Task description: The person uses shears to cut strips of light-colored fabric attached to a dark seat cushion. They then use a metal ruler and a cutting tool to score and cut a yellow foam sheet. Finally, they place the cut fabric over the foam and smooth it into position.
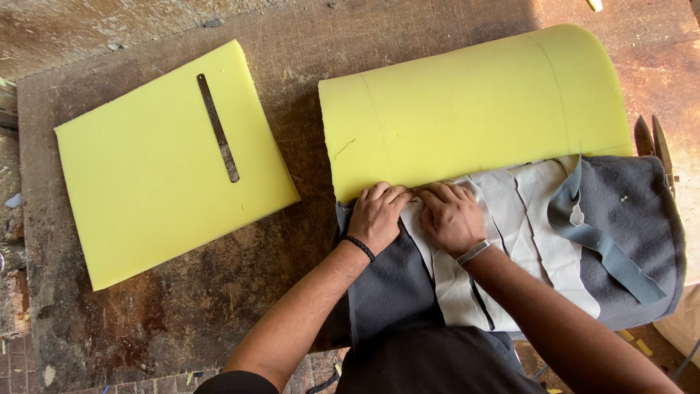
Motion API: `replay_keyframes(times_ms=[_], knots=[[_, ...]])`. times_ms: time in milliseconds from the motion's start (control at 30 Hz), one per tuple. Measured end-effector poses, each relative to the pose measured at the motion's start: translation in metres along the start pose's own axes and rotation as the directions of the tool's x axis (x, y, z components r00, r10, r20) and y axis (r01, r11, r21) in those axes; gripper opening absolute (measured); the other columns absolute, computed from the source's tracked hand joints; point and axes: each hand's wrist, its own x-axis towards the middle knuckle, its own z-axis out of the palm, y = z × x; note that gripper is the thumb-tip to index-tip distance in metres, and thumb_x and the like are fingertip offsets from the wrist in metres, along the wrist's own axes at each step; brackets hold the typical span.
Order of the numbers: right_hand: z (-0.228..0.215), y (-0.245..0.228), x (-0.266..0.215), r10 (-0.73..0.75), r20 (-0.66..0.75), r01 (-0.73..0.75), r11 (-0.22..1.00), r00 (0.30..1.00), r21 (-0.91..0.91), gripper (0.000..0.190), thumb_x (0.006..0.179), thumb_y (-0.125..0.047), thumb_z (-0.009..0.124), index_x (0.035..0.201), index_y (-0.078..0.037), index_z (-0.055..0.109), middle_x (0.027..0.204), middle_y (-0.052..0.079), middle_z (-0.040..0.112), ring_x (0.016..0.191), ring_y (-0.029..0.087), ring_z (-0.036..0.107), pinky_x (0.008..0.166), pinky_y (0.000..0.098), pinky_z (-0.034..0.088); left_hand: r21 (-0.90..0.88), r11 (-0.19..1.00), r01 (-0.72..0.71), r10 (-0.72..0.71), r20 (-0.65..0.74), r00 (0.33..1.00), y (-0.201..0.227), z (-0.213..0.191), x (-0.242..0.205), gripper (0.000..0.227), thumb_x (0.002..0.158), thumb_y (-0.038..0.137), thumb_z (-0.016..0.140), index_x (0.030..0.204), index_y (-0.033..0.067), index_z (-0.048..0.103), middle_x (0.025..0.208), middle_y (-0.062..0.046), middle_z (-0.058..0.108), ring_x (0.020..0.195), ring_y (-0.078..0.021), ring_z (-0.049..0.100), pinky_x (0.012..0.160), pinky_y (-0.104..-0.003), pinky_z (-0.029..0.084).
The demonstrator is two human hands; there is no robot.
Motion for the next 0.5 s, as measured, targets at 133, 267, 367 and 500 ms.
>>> replay_keyframes(times_ms=[133, 267, 367, 500], knots=[[-0.006, -0.003, 0.023, 0.166, 0.280, -0.146, 0.985, 0.946, -0.092, 0.035, 0.094, -0.031, 0.057, 0.118, -0.011, 0.073, 0.124, 0.009, 0.072, 0.113, 0.026, 0.068, 0.102, 0.0438, 0.050, 0.017, 0.994, 0.106, -0.107, 0.170, 0.980, 0.006, -0.003, 0.013, 0.027, 0.092, 0.008, 0.060, 0.115, 0.0090, 0.074, 0.129, -0.004, 0.071, 0.124, -0.0234, 0.055, 0.109, -0.043, 0.040], [-0.027, 0.003, 0.032, 0.220, 0.400, -0.254, 0.966, 0.889, 0.034, 0.032, 0.093, -0.033, 0.059, 0.116, -0.021, 0.077, 0.124, 0.002, 0.074, 0.113, 0.023, 0.068, 0.103, 0.0396, 0.052, -0.132, 0.979, 0.155, -0.136, 0.146, 0.980, 0.001, -0.019, 0.015, 0.036, 0.085, 0.003, 0.058, 0.114, 0.0127, 0.077, 0.128, -0.001, 0.073, 0.119, -0.0222, 0.060, 0.106, -0.038, 0.048], [-0.054, 0.028, 0.014, 0.257, 0.311, -0.368, 0.847, 0.915, 0.384, 0.030, 0.091, -0.034, 0.063, 0.114, -0.020, 0.077, 0.125, 0.002, 0.074, 0.102, 0.018, 0.074, 0.092, 0.0339, 0.059, -0.319, 0.864, 0.390, -0.331, 0.224, 0.917, 0.005, -0.031, 0.018, 0.038, 0.086, 0.006, 0.058, 0.117, 0.0157, 0.079, 0.123, -0.001, 0.077, 0.115, -0.0203, 0.065, 0.105, -0.034, 0.051], [-0.074, 0.076, 0.006, 0.015, -0.114, -0.037, 0.981, 0.993, -0.189, 0.045, 0.078, -0.031, 0.075, 0.119, -0.011, 0.078, 0.121, 0.009, 0.073, 0.114, 0.025, 0.067, 0.101, 0.0421, 0.053, -0.439, 0.894, 0.088, -0.151, -0.111, 0.982, 0.044, -0.025, 0.052, 0.048, 0.089, 0.009, 0.061, 0.136, 0.0020, 0.064, 0.138, -0.017, 0.066, 0.131, -0.0271, 0.059, 0.115, -0.042, 0.046]])
